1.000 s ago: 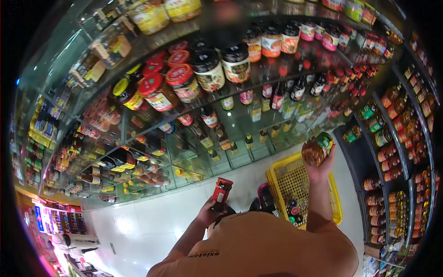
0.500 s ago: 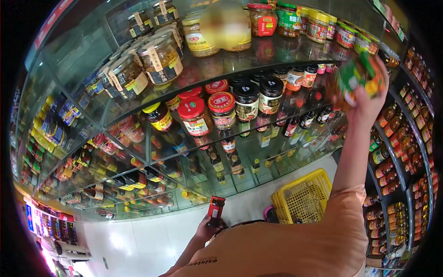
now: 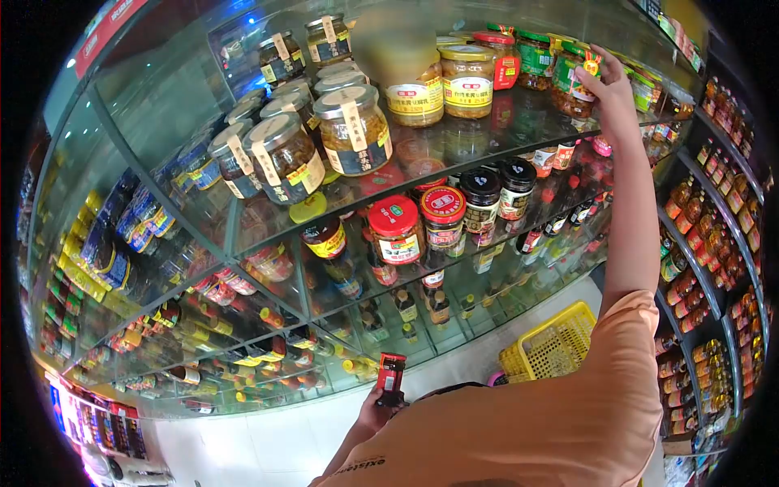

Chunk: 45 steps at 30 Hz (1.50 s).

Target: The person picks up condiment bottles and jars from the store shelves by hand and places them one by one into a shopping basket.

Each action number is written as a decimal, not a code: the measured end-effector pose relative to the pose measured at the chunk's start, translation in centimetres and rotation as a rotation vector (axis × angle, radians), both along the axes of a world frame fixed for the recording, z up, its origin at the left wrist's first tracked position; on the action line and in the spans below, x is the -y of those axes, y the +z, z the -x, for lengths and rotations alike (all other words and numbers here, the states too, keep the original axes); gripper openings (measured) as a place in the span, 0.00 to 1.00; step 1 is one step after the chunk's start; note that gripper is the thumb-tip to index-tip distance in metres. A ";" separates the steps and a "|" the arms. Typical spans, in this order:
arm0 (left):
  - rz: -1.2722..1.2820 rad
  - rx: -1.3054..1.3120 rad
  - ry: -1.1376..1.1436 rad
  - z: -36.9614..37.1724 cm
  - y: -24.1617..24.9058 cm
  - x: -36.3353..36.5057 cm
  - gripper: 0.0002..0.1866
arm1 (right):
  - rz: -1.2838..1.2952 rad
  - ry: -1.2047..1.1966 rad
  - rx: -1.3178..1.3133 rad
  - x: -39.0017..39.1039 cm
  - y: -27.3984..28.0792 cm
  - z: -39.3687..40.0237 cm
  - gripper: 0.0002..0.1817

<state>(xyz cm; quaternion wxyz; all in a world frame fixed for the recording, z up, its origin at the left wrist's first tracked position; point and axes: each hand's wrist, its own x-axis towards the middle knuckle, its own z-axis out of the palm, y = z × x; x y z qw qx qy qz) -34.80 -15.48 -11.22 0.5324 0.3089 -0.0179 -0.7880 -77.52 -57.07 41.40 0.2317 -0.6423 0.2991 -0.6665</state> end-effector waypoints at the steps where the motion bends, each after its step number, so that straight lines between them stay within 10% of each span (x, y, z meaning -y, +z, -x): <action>1: -0.001 0.001 -0.014 -0.1 1.0 0.2 0.31 | 0.001 -0.009 0.004 -0.1 0.0 -0.4 0.40; 11: 0.174 0.198 -0.153 -3.4 3.7 2.1 0.37 | 0.198 -0.460 -0.136 2.3 -1.9 -0.6 0.47; 13: 0.234 0.158 -0.209 -4.3 2.5 2.8 0.38 | 0.401 -0.702 -0.128 -0.8 -3.3 -2.2 0.33; 17: 0.263 0.125 -0.192 -4.1 3.8 4.8 0.35 | 0.594 -0.451 0.278 -8.3 -14.1 -7.1 0.15; 23: 0.386 -0.185 -0.379 -3.4 5.0 6.9 0.34 | -0.428 -0.085 -0.296 -25.5 -35.7 -14.8 0.18; 27: 0.307 -0.157 -0.597 -1.5 3.6 6.3 0.38 | -1.004 0.593 0.281 -32.6 -40.9 -18.5 0.39; 37: 0.393 -0.356 -1.064 12.4 7.5 0.5 0.45 | -0.832 0.460 0.783 -46.0 -40.9 -9.7 0.35; 39: 0.275 0.362 -0.812 16.6 7.1 -3.0 0.40 | -0.873 0.078 0.718 -49.6 -41.5 -6.6 0.34; 41: 0.669 0.462 -0.962 20.3 6.9 -5.8 0.38 | -0.929 -0.121 0.628 -54.1 -40.6 -2.7 0.40; 45: 0.584 0.398 -1.031 29.2 7.4 -13.4 0.38 | -0.901 -0.215 0.600 -64.0 -41.4 4.4 0.40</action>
